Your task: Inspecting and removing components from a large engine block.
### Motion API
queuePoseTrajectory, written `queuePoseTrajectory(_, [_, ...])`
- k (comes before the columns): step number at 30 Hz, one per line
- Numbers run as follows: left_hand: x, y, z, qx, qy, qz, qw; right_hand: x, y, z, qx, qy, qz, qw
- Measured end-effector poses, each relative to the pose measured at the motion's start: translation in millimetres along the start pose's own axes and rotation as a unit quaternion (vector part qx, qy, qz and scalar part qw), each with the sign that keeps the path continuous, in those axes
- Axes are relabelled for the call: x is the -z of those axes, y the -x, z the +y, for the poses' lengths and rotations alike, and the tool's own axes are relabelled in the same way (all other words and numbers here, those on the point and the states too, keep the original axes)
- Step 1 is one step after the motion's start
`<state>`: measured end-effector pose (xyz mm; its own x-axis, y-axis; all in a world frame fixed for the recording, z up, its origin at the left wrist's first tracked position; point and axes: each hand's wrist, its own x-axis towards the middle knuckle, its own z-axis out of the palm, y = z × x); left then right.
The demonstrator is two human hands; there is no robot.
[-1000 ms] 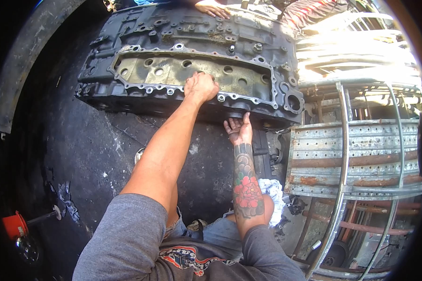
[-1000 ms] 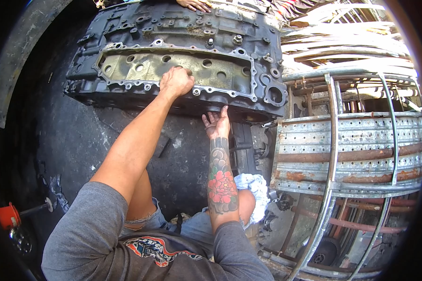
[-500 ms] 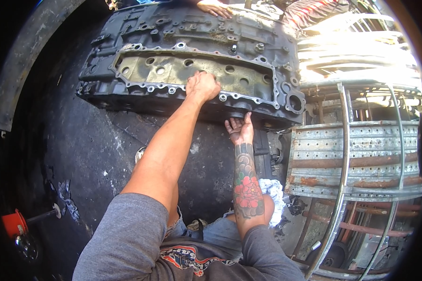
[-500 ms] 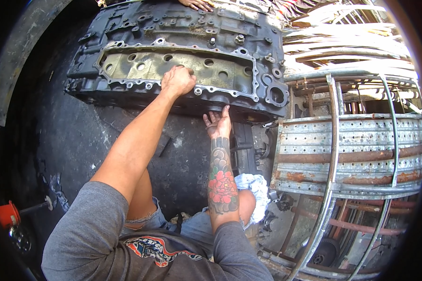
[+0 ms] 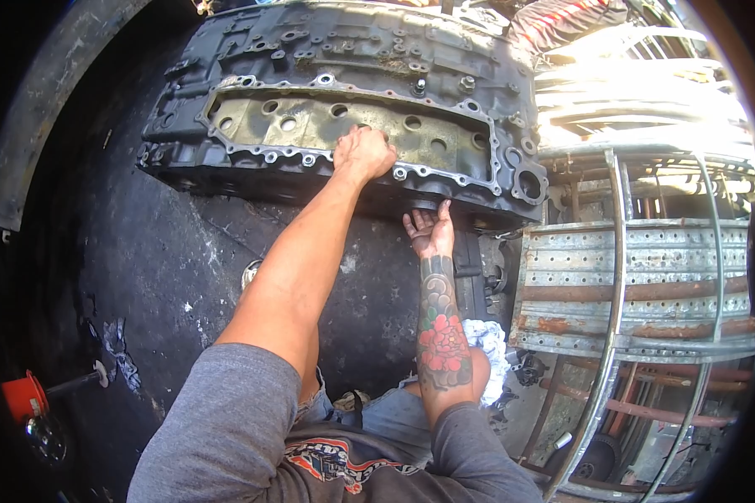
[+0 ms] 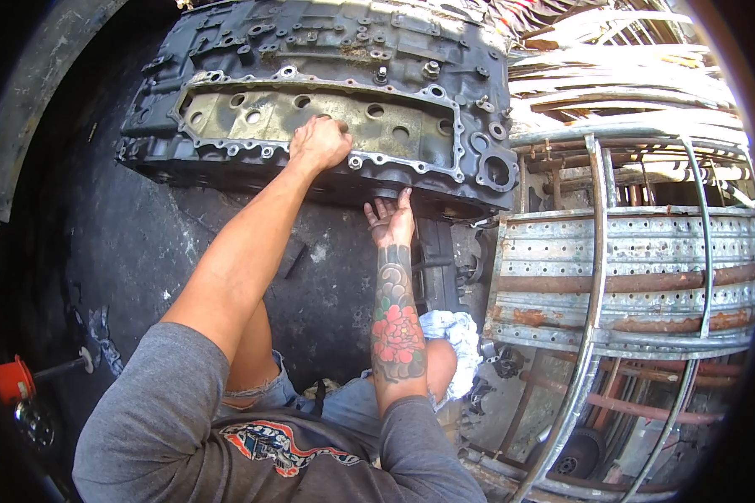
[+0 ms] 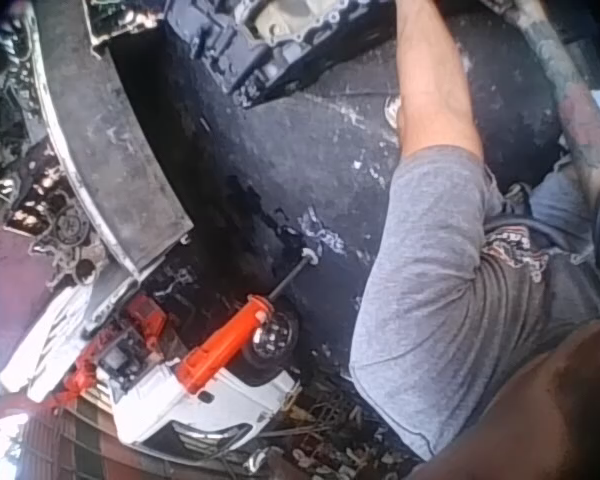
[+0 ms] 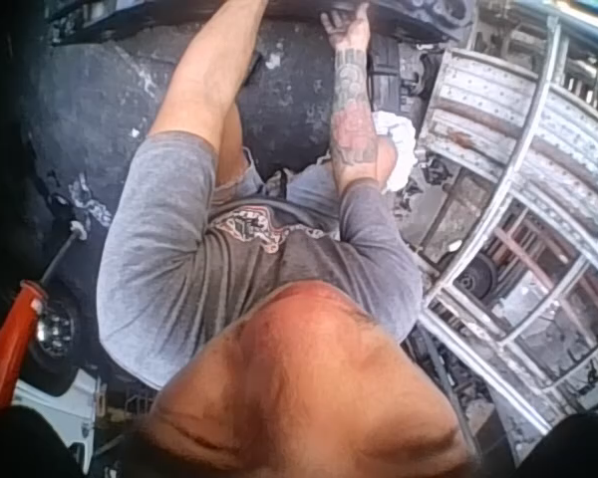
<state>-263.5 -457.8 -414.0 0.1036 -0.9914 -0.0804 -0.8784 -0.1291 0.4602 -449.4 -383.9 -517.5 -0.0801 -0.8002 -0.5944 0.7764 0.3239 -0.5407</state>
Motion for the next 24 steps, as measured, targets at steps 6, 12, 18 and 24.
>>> queuePoseTrajectory(6, [2.4,0.5,2.2,0.007,0.005,-0.005,1.0,0.3,-1.9,-0.5,-0.006,-0.008,0.01,1.0])
queuePoseTrajectory(12, [5.1,0.8,3.5,0.013,0.016,-0.032,0.999,-1.5,0.8,-1.8,-0.004,-0.003,0.011,1.0])
queuePoseTrajectory(18, [5.1,1.4,3.3,0.009,0.002,-0.015,1.0,-2.5,2.6,-2.5,-0.007,-0.001,0.015,1.0])
queuePoseTrajectory(24, [2.8,-0.1,2.0,0.007,-0.003,-0.013,1.0,-3.8,4.9,-3.4,-0.005,0.005,0.01,1.0])
